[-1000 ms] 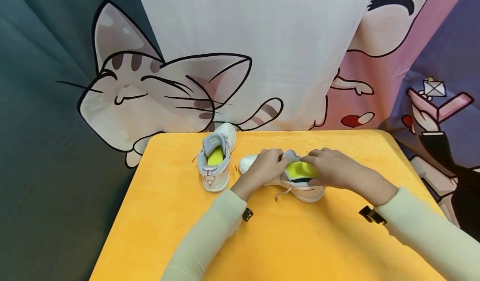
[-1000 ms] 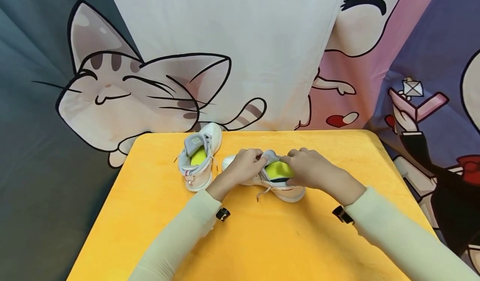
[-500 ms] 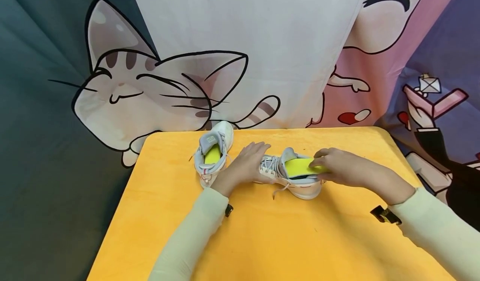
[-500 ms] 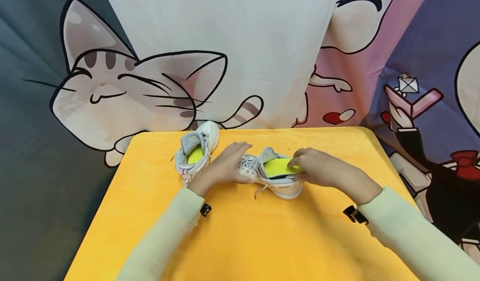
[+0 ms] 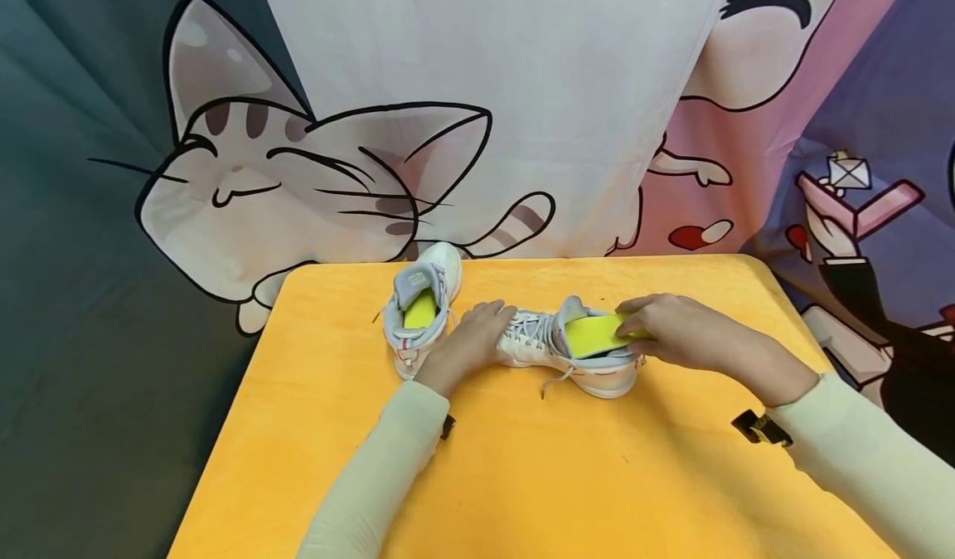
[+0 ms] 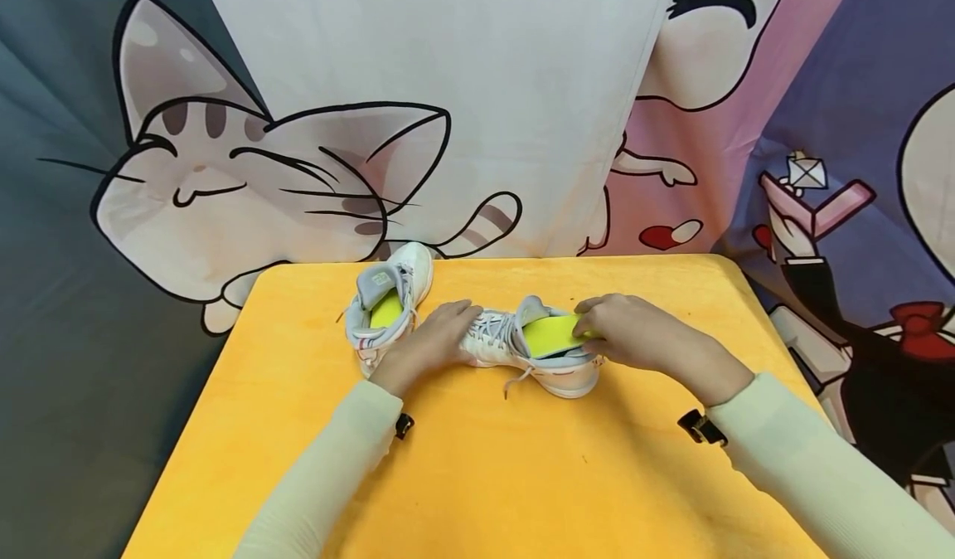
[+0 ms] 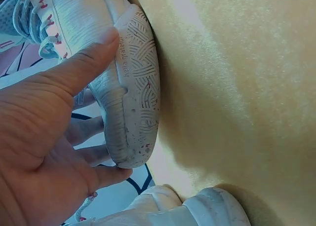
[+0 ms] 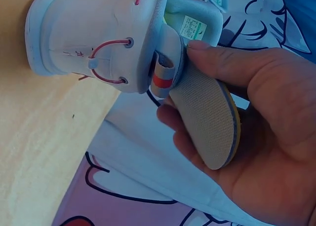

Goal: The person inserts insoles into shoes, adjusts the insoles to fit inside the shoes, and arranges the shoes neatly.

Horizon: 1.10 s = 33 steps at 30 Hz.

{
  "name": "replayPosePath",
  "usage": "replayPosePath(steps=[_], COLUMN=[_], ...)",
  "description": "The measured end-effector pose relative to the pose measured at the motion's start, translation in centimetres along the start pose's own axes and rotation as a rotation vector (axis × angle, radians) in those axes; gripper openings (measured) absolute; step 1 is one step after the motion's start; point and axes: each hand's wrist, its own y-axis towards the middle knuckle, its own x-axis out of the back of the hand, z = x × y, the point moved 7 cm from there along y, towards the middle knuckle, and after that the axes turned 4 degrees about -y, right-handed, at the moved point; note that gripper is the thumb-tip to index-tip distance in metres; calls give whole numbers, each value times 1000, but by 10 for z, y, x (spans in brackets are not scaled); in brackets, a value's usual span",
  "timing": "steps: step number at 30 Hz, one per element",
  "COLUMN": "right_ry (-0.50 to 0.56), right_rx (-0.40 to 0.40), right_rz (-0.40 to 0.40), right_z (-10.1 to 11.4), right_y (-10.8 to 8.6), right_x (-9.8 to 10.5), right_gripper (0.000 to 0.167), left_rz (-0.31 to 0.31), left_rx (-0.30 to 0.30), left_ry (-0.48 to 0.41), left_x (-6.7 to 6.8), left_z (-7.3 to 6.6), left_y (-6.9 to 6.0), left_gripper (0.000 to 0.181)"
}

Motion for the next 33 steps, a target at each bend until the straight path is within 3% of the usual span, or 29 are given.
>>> replayPosePath(steps=[11, 19, 33], right_ry=[94, 107, 122], right_rx=[27, 30, -52], right_rz=[-32, -60, -30], right_z=[-4, -8, -9], right_y=[3, 4, 15], right_x=[-1, -7, -26], right_gripper=[15, 13, 8], left_rz=[13, 17, 11], left_rx=[9, 18, 18], left_ry=[-18, -17, -12], left_x=[-2, -1, 0], left_z=[2, 1, 2], left_y=[0, -1, 2], left_gripper=[87, 86, 85])
